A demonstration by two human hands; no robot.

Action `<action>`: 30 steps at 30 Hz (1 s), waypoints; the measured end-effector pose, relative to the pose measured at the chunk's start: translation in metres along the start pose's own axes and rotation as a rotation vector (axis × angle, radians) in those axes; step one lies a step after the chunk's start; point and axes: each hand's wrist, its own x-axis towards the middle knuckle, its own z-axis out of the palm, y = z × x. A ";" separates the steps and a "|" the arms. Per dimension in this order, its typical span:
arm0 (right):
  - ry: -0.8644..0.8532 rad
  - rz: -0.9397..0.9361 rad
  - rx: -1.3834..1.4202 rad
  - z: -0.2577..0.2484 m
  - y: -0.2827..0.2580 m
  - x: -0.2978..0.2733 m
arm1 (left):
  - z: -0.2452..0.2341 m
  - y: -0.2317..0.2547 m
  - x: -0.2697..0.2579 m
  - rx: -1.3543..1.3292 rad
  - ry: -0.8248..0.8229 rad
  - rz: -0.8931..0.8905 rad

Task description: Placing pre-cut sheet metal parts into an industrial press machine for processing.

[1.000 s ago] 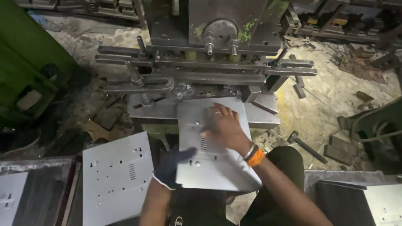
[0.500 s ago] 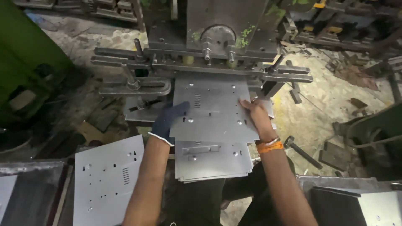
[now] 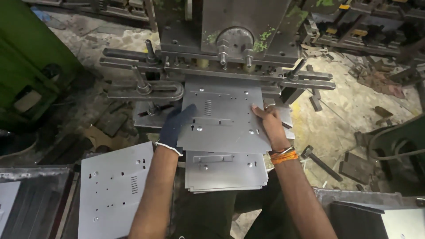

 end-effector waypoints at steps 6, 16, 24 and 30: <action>-0.024 -0.076 0.005 -0.002 0.015 0.004 | -0.029 -0.030 0.029 0.137 0.034 0.092; -0.071 -0.077 -0.021 -0.003 -0.029 -0.032 | 0.006 0.008 -0.036 0.173 0.061 0.153; 0.530 -0.861 -1.351 0.013 -0.037 -0.082 | -0.071 0.000 -0.103 0.644 0.386 0.602; -0.368 -0.446 -0.149 0.164 0.020 -0.203 | -0.189 -0.022 -0.200 1.162 0.904 0.476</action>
